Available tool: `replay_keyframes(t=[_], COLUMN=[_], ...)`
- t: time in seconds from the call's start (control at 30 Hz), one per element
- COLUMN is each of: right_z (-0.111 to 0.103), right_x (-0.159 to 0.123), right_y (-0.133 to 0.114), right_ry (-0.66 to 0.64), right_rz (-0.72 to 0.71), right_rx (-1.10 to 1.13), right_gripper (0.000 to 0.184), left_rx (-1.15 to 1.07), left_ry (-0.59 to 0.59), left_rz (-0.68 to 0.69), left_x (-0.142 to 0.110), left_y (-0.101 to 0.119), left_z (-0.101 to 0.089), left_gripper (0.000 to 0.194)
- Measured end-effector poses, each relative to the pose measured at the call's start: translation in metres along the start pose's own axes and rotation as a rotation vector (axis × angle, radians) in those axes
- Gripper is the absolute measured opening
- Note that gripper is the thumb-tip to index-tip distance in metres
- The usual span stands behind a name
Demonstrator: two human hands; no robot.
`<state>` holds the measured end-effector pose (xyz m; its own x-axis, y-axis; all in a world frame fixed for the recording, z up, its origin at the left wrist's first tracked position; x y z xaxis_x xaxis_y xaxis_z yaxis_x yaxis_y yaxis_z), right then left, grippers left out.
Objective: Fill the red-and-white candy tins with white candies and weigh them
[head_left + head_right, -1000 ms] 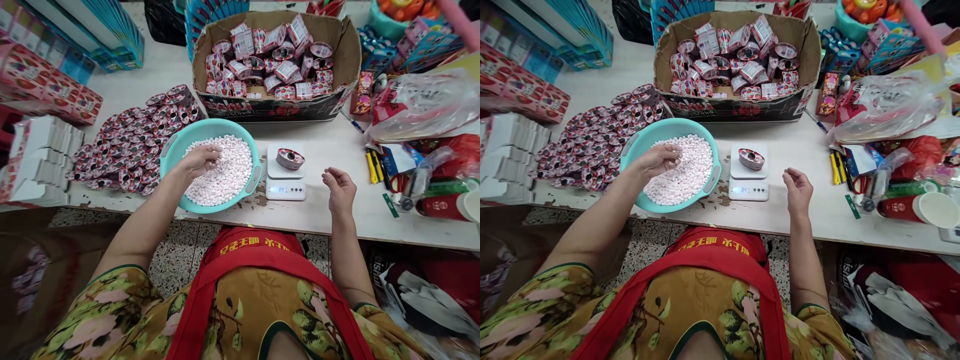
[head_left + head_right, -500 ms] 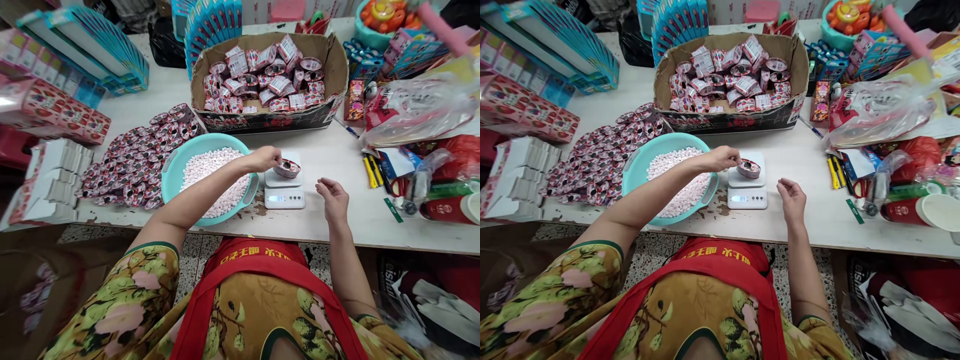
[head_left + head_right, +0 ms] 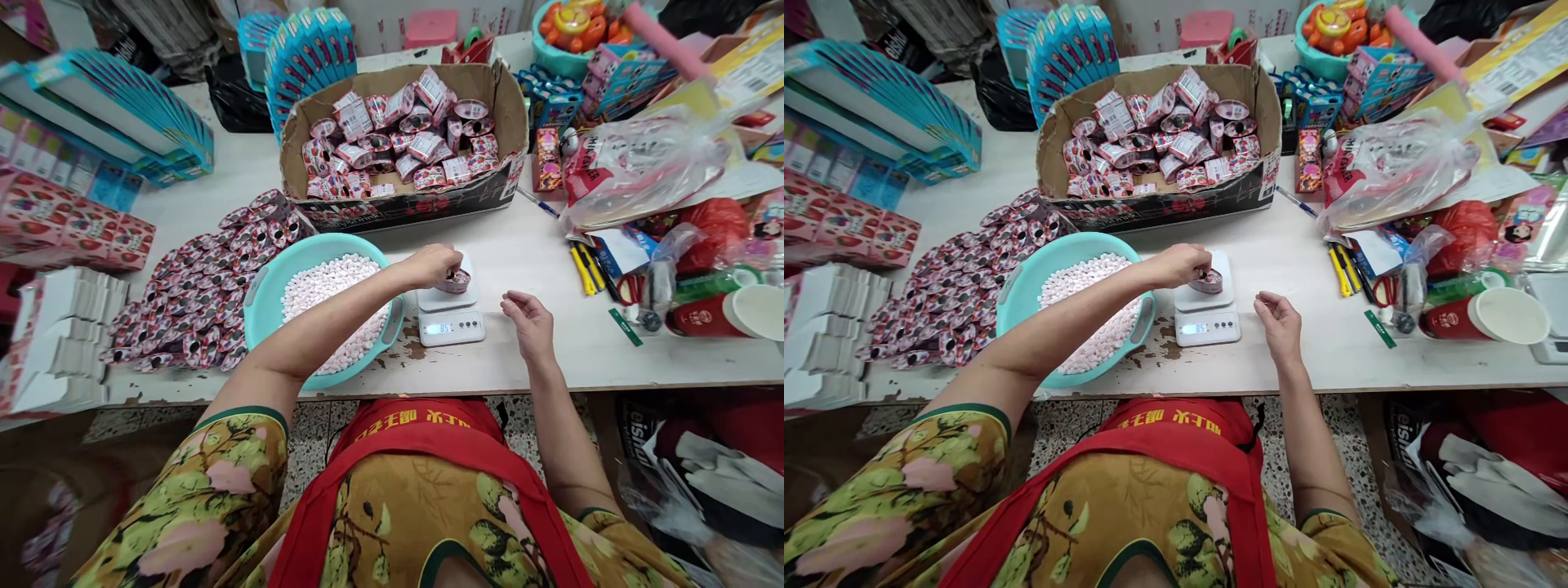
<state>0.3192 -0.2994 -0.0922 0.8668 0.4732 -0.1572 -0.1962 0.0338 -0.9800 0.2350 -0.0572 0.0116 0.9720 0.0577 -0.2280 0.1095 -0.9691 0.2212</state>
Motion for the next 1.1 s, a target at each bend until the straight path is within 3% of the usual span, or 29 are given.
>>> replay_keyframes(t=[0.23, 0.33, 0.4, 0.5, 0.57, 0.67, 0.8, 0.9, 0.97, 1.1], right_z=[0.003, 0.003, 0.002, 0.0, -0.002, -0.008, -0.013, -0.013, -0.01, -0.006], right_x=[-0.001, 0.0, 0.0, -0.001, -0.002, -0.002, -0.001, -0.001, -0.001, -0.001], right_y=[-0.002, -0.001, -0.001, -0.003, -0.005, -0.006, -0.004, 0.0, 0.002, 0.006], right_ry=[-0.003, -0.012, -0.011, 0.007, 0.02, 0.027, 0.048, 0.062, 0.049, 0.007], right_rz=[0.017, 0.009, 0.002, -0.003, -0.013, -0.024, -0.002, 0.012, 0.011, 0.002], right_rx=[0.003, -0.016, -0.025, -0.016, -0.002, 0.002, 0.007, 0.019, 0.014, -0.008], right_gripper=[0.051, 0.051, 0.05, 0.049, 0.048, 0.048, 0.05, 0.05, 0.05, 0.049], left_rx=[-0.038, -0.184, -0.428, -0.969, -1.28, -1.488, -1.473, -1.392, -1.327, -1.096], left_ry=[0.026, 0.1, 0.207, 0.38, 0.48, 0.624, 0.716, 0.633, 0.541, 0.444], left_rz=[0.039, 0.003, -0.072, -0.299, -0.441, -0.537, -0.662, -0.779, -0.804, -0.712], left_x=[0.0, 0.001, 0.0, -0.009, -0.024, -0.063, -0.122, -0.155, -0.168, -0.172], left_y=[0.002, -0.003, -0.01, -0.026, -0.036, -0.047, -0.068, -0.087, -0.098, -0.104], left_z=[-0.007, -0.011, -0.014, -0.014, -0.014, -0.015, -0.005, 0.016, 0.029, 0.038], left_gripper=[0.031, 0.027, 0.024, 0.029, 0.035, 0.036, 0.025, 0.017, 0.015, 0.005])
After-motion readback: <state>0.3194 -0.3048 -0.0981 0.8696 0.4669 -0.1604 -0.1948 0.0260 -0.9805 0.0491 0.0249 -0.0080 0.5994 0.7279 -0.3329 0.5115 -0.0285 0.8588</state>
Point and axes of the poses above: each hand's wrist, its own x-axis towards the middle knuckle, its own z-axis out of the palm, y = z × x, the point moved 2 cm from there along x, towards the middle knuckle, and after that the axes turned 5 degrees about x, right-handed, at the moved point
